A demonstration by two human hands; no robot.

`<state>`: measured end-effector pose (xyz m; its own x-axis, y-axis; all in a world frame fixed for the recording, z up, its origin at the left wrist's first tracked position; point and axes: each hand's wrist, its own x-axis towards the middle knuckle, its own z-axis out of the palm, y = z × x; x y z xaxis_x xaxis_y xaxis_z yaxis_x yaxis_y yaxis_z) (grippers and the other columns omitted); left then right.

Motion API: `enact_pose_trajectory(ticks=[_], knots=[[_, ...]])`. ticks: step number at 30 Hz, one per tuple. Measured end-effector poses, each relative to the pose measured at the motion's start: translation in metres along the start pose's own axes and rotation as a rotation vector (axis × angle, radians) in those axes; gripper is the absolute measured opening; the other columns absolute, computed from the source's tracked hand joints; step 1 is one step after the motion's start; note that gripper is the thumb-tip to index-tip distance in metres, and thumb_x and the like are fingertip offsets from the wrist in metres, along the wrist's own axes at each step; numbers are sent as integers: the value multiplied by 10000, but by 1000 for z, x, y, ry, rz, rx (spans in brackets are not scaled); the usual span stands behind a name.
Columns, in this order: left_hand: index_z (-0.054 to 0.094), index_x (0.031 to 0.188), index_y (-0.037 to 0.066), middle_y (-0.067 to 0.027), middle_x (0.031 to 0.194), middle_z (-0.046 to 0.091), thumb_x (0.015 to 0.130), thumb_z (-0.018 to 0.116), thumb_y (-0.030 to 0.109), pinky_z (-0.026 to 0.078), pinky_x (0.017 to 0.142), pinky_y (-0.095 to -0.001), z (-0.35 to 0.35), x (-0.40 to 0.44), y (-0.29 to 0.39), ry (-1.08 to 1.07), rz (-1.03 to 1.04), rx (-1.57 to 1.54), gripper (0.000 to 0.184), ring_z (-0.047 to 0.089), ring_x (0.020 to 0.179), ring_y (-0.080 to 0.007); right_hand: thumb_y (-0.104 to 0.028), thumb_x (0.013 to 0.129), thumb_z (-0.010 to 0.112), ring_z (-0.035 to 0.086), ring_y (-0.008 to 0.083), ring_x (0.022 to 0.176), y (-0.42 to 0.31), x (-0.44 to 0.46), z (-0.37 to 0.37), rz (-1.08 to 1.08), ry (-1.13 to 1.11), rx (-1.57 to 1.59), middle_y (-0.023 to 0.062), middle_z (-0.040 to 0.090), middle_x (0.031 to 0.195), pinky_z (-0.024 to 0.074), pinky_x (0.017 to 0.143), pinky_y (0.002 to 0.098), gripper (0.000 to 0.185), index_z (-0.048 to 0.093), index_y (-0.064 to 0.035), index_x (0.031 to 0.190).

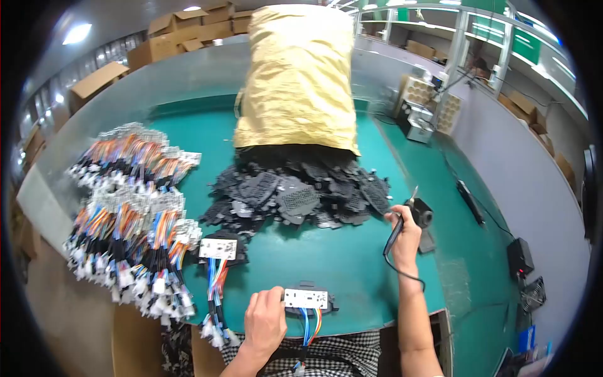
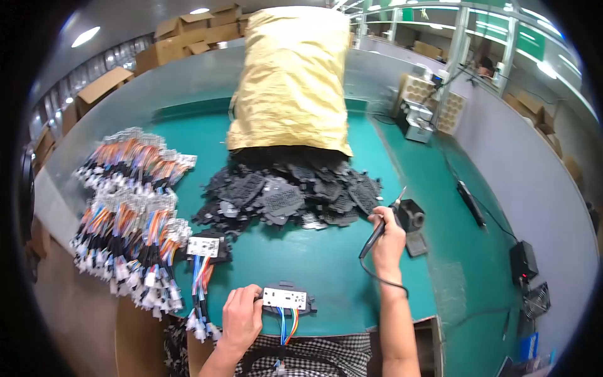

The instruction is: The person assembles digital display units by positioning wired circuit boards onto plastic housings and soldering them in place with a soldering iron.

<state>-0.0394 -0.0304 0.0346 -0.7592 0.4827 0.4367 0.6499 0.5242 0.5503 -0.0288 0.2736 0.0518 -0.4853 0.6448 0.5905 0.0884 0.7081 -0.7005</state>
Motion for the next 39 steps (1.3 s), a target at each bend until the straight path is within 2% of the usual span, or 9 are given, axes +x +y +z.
enact_pose_trajectory(ticks=[6,13,17,21,25,29,33,36,39], knots=[[506,905,25,-148,807,544,703,581,-33,415,682,-431,-86,37,-8,208,-19,221,224,518,774,-337,-22,628,696,571,376,827,39,25,31,-152,-240,-471,166,554,950,462,665,452,431,472,-112,985],[504,881,23,-172,769,574,709,540,-54,440,691,-445,-90,76,-97,155,-136,380,192,560,784,-350,-15,785,475,595,332,722,61,27,34,-219,-209,-712,133,582,736,463,552,428,212,485,-127,965],[484,840,20,-170,763,571,724,491,-54,453,694,-438,-80,75,-110,173,-109,477,138,560,790,-355,-4,786,485,596,290,626,38,13,4,-296,18,-555,122,576,688,437,497,396,276,530,-135,1024],[491,828,32,-154,802,572,721,480,-52,461,707,-428,-81,77,-112,150,-106,529,136,562,813,-342,14,727,548,560,191,575,-22,-43,-26,-465,-160,-263,73,554,657,437,494,311,310,587,-45,1029],[541,922,26,-130,809,571,752,507,-7,454,716,-398,-92,70,-65,291,3,475,177,556,815,-314,-52,661,588,623,244,930,-53,-97,-29,-694,-437,-250,77,642,940,504,681,302,156,598,-88,813],[577,957,15,-127,922,600,746,583,35,458,760,-358,-56,36,-3,110,110,38,212,564,843,-294,-190,756,628,621,255,925,-58,-115,-29,-704,-659,-13,84,642,964,497,728,334,148,598,-71,840],[566,1109,46,-133,1154,534,776,628,196,393,917,-420,2,7,10,-271,210,47,371,468,1099,-311,-428,780,628,630,267,861,-48,-116,-36,-373,-619,303,138,638,919,481,759,338,450,561,-16,949],[579,1109,84,-118,1195,514,727,672,175,379,926,-454,13,-9,9,-214,194,69,404,446,1120,-332,-584,823,481,574,192,755,-57,-119,-37,123,-502,643,114,581,808,460,732,331,716,302,-13,1217],[598,1091,112,-109,1178,523,705,684,164,379,929,-456,12,-13,2,-177,196,87,399,447,1112,-337,-635,828,401,517,149,674,-50,-110,-26,257,-449,818,85,522,784,443,617,272,673,368,-26,1112]])
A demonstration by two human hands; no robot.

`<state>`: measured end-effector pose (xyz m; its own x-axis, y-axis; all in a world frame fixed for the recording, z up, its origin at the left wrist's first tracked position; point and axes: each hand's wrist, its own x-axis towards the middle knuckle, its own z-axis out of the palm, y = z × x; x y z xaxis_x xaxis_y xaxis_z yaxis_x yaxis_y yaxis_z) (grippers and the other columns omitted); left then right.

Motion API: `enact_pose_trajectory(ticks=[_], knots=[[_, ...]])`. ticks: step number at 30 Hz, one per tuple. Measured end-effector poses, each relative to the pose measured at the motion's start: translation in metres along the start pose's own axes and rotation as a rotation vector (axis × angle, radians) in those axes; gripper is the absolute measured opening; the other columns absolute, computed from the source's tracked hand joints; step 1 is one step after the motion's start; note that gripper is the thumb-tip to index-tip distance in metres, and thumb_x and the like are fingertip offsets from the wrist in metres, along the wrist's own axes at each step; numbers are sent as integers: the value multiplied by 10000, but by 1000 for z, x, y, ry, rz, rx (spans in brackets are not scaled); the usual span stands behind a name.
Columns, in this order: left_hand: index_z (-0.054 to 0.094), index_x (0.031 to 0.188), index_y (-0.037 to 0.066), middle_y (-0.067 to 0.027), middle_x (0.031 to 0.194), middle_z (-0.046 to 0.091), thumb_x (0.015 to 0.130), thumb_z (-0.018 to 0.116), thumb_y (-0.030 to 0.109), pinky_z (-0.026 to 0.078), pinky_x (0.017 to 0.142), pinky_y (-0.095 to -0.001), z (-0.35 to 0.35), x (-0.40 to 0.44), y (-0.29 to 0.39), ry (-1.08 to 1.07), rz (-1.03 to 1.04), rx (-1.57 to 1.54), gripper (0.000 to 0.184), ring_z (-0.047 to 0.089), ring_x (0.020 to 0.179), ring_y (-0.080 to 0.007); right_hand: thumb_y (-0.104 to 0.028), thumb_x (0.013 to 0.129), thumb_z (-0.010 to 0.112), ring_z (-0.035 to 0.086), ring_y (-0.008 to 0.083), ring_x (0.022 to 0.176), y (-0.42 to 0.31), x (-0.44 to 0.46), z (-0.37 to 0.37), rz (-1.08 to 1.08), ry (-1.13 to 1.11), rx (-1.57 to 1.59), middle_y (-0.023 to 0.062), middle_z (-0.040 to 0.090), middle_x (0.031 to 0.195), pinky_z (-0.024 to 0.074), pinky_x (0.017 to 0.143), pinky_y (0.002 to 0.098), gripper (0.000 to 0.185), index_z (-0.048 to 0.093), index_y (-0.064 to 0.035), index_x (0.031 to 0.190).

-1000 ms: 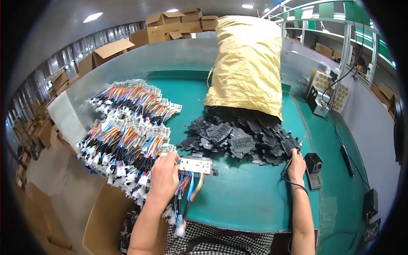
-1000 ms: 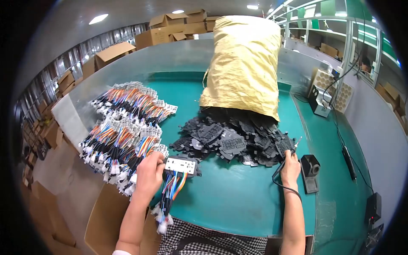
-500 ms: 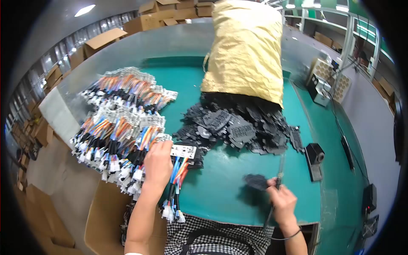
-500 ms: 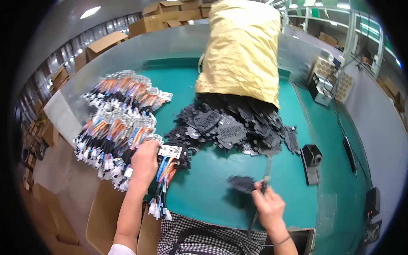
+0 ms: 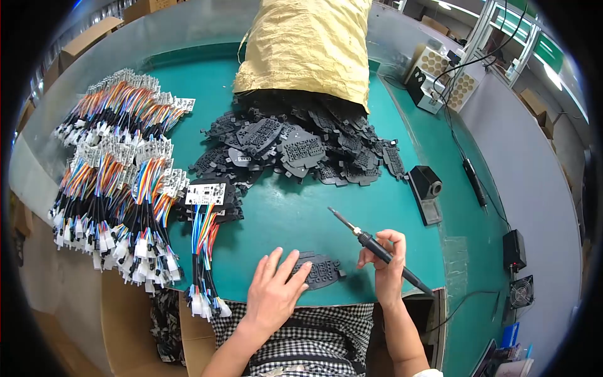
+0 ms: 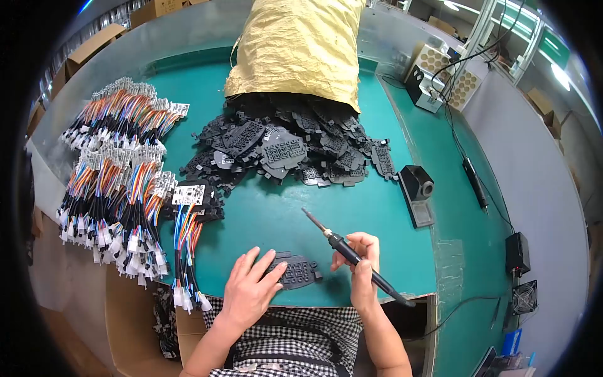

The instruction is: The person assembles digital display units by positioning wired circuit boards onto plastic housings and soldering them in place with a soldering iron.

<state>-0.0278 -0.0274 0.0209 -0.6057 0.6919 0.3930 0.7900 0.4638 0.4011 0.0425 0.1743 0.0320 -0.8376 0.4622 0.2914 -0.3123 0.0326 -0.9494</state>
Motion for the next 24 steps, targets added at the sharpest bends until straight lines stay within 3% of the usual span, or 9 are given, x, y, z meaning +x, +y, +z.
enact_pose_trajectory(ticks=[4,6,7,9,15,24], knots=[[639,1011,109,-108,1124,544,677,693,144,406,859,-416,0,-1,-4,88,-39,-32,340,474,1017,-310,-505,846,510,505,131,658,4,10,6,-15,-17,155,77,524,784,420,576,233,526,416,-21,1028],[642,979,80,-96,1076,571,657,705,144,413,824,-392,2,-1,-5,134,-42,-30,334,488,977,-282,-273,819,633,484,91,637,2,16,7,50,-34,90,51,527,771,399,560,202,336,458,-18,949],[637,973,60,-91,1050,582,652,709,146,415,821,-386,4,-1,-5,158,-81,-62,339,496,967,-274,-55,750,654,454,49,611,3,19,9,55,18,75,16,529,762,377,536,180,241,474,-25,907],[600,1011,18,-95,992,599,641,724,143,418,808,-371,4,-1,-7,202,-116,-109,410,518,924,-259,-38,740,645,441,38,600,-4,21,14,78,30,34,1,525,760,369,527,177,234,477,-31,903],[511,1123,36,-126,937,573,643,744,147,434,784,-364,12,-6,-11,217,-219,-260,545,523,908,-276,-73,765,606,368,19,551,10,20,13,115,78,-74,-57,444,628,286,480,181,117,491,-58,746],[511,1114,25,-127,893,588,652,739,150,437,768,-368,8,-3,-10,209,-211,-250,530,527,891,-283,-92,755,578,398,34,589,10,20,15,116,-22,-194,-35,474,668,327,529,185,99,486,-55,757]])
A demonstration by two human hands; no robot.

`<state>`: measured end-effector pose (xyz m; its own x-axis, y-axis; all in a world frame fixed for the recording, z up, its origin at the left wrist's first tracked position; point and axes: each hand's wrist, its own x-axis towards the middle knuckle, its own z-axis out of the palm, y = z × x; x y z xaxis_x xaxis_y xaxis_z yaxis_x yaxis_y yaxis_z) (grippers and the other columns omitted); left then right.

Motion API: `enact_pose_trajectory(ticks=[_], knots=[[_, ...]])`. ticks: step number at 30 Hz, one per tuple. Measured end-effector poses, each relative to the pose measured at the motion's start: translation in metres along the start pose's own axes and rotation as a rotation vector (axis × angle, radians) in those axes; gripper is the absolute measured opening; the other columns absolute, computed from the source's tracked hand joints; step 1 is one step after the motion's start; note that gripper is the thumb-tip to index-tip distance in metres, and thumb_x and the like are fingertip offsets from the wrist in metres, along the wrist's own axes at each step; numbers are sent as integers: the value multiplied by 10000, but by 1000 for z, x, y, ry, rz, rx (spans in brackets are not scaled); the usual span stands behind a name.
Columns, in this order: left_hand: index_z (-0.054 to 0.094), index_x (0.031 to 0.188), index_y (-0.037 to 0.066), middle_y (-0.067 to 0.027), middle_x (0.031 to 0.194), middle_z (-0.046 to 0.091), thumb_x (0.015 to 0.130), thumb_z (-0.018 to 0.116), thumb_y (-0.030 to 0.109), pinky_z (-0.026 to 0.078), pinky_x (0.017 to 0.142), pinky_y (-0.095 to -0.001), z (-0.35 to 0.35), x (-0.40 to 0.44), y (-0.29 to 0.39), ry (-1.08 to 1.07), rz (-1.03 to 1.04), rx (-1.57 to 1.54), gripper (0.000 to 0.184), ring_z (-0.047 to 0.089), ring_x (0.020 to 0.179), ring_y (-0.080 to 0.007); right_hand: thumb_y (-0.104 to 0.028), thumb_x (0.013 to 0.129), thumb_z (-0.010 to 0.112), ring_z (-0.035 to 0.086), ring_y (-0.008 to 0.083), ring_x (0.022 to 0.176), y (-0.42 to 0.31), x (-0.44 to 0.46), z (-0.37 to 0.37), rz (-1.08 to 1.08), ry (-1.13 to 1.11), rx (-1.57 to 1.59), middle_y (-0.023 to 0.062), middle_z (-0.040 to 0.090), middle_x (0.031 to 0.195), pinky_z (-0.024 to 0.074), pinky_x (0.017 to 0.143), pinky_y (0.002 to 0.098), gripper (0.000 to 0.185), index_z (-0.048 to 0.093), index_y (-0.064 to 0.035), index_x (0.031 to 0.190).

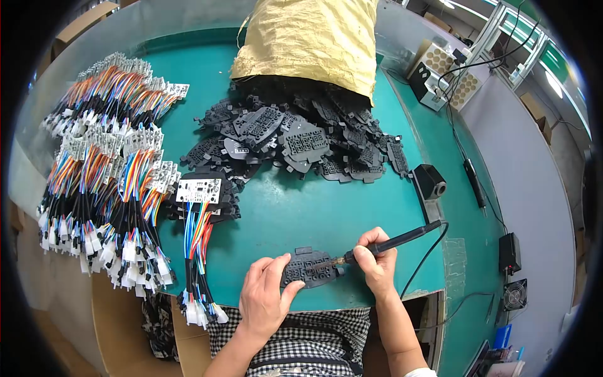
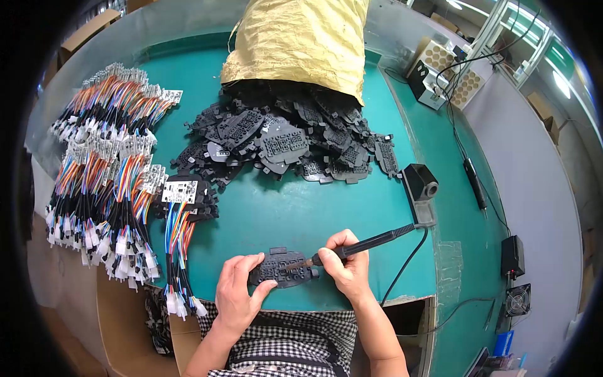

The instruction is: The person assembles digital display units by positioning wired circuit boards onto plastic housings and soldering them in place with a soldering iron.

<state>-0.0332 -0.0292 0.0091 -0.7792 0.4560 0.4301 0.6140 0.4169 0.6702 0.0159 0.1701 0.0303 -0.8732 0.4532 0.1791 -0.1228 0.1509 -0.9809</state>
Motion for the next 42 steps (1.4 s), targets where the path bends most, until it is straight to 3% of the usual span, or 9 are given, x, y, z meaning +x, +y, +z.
enact_pose_trajectory(ticks=[7,10,31,35,37,39,42], knots=[[515,1114,21,-123,870,597,652,738,150,435,764,-364,-1,1,1,5,11,15,529,528,891,-278,-73,752,635,389,31,553,4,1,2,-35,15,22,-43,459,634,312,491,189,132,507,-43,746],[516,1114,21,-120,876,601,651,738,149,436,767,-364,-1,0,1,8,11,15,530,529,895,-277,-95,753,588,393,30,571,0,0,3,-24,5,-16,-37,475,659,316,511,179,110,487,-53,762],[514,1112,18,-124,900,602,645,736,139,447,766,-358,-2,1,2,2,6,11,531,535,906,-278,-87,742,596,380,24,559,-4,1,4,-17,-15,5,-45,459,646,301,494,182,110,492,-53,732],[539,1066,29,-111,973,598,628,746,125,476,766,-359,-2,2,3,-8,-6,-10,493,553,896,-276,-81,733,590,378,31,558,-5,0,3,-10,-26,-6,-46,447,637,302,493,187,106,489,-56,713],[541,1068,35,-117,980,585,642,741,142,476,771,-359,-3,1,4,-18,-28,-25,483,553,904,-283,-56,732,626,403,48,566,-4,0,2,-48,11,-27,-30,472,637,323,504,207,132,497,-51,704],[539,1081,48,-122,985,567,666,733,178,470,788,-358,-5,1,5,-13,-17,-9,476,546,919,-297,-65,729,588,401,62,589,2,-1,-1,-73,81,22,-25,453,667,327,519,220,117,482,-62,679],[531,1101,32,-125,1026,572,691,725,217,457,819,-367,-8,-3,0,-32,14,-17,490,543,943,-301,-68,735,558,361,48,544,1,-1,-3,-45,254,160,-29,388,659,301,450,197,129,434,-89,705]])
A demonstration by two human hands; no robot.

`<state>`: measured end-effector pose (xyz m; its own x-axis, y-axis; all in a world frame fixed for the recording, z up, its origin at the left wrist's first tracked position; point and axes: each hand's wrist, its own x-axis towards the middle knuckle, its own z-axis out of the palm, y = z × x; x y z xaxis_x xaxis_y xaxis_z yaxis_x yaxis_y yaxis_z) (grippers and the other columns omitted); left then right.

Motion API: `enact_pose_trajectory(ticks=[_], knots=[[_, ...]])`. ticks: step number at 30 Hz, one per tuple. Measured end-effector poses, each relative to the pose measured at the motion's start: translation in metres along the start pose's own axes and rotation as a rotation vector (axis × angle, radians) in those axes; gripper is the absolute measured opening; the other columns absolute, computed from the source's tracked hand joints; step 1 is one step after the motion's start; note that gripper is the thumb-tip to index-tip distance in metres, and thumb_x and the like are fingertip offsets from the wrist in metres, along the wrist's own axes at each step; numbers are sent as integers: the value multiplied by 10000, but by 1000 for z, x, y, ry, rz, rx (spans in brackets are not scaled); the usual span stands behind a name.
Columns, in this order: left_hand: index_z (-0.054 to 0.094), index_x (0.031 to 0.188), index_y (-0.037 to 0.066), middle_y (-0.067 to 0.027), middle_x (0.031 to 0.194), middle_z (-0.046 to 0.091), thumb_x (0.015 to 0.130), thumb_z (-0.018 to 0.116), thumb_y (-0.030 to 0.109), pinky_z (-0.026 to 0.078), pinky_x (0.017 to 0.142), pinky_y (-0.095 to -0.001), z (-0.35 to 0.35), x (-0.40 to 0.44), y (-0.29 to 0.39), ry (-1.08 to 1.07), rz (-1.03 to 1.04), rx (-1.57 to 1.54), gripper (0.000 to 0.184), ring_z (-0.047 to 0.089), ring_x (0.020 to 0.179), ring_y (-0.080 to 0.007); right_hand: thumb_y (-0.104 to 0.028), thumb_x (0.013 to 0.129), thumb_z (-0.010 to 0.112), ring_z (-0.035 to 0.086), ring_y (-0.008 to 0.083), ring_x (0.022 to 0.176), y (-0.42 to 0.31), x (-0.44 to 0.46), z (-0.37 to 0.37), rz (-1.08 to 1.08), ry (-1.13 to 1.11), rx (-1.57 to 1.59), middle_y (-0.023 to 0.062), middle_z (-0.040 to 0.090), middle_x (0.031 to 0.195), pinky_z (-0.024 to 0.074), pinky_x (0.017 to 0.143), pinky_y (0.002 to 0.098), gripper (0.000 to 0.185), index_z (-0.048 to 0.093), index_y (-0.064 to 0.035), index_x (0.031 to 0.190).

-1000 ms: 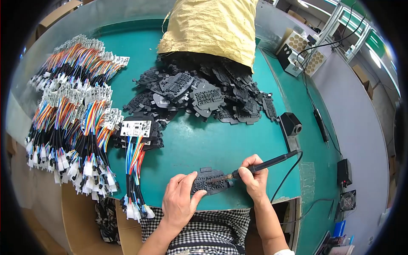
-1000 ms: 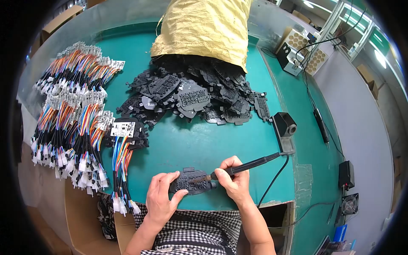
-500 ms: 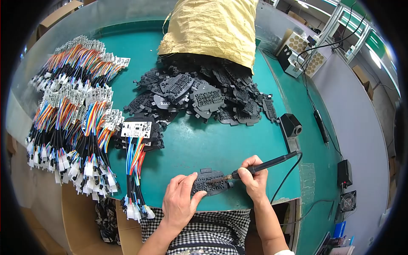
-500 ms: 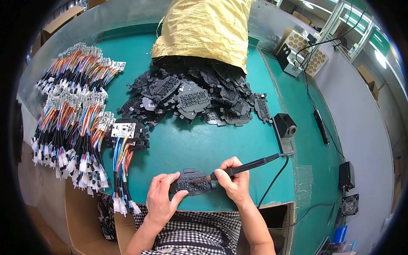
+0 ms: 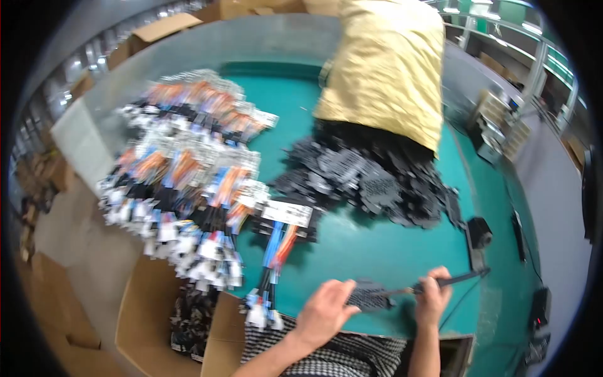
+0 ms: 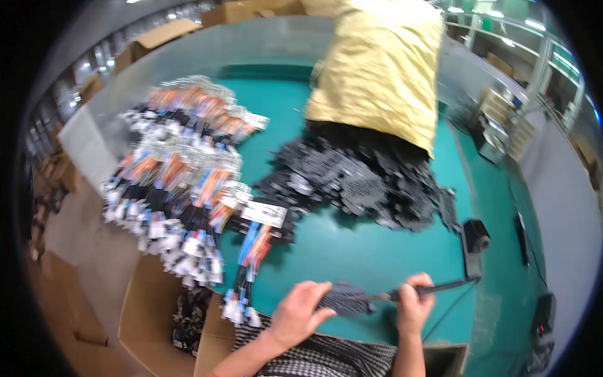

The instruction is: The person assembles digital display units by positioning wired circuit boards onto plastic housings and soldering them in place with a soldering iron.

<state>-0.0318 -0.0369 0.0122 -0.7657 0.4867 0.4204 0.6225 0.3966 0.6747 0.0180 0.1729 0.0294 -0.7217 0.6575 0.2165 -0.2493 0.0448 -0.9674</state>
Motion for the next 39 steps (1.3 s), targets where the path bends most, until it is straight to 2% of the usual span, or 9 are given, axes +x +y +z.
enact_pose_trajectory(ticks=[2,6,8,12,15,18,26,32,39], knots=[[537,1087,16,-131,1073,575,707,719,212,453,830,-366,-25,5,6,22,99,-75,464,543,965,-297,-58,802,513,243,2,401,-1,0,-4,-12,75,111,-54,346,571,166,342,174,119,423,-106,741],[575,944,-18,-127,975,596,683,659,53,463,789,-346,-129,37,-7,318,291,510,284,568,873,-281,-99,819,504,308,4,451,-4,-1,-19,-3,151,131,-21,405,636,205,362,154,95,415,-97,786],[551,940,-6,-137,900,577,679,568,-46,450,766,-375,-176,66,-30,373,150,650,265,542,843,-312,-114,822,511,315,2,461,0,1,-20,-2,156,138,-20,410,646,208,365,152,101,416,-99,792],[549,989,50,-141,1122,533,742,514,5,375,941,-383,-216,126,-105,208,246,1141,254,437,1144,-301,-137,826,521,317,1,467,10,3,-26,3,137,150,-20,412,647,213,374,152,121,412,-94,798],[519,1052,77,-124,1197,495,700,529,-44,316,1007,-390,-213,143,-132,125,281,1249,373,372,1219,-308,-133,820,518,320,4,466,6,1,-24,2,108,145,-24,408,640,221,379,157,121,411,-89,789],[501,1078,92,-125,1226,472,701,536,-22,289,1022,-403,-208,150,-141,139,250,1197,396,349,1238,-312,-111,882,501,234,-7,407,17,3,-28,-45,96,145,-54,341,566,150,336,170,136,398,-92,794],[513,990,50,-138,1088,547,740,514,14,342,977,-400,-216,144,-136,99,202,1179,252,443,1147,-307,-105,873,502,233,-7,404,14,4,-22,-34,75,169,-61,324,558,150,332,168,138,397,-92,784],[489,1038,7,-195,1068,531,716,471,-67,384,922,-411,-225,141,-111,375,256,714,331,471,1081,-357,-121,859,519,243,-4,405,10,3,-22,-27,35,142,-61,333,557,161,332,168,140,405,-87,784],[498,1118,0,-168,1129,507,690,450,-159,402,907,-382,-265,90,-2,603,254,943,459,490,1075,-324,-116,831,537,294,14,429,1,1,-20,1,47,138,-42,375,574,210,364,164,144,412,-76,771]])
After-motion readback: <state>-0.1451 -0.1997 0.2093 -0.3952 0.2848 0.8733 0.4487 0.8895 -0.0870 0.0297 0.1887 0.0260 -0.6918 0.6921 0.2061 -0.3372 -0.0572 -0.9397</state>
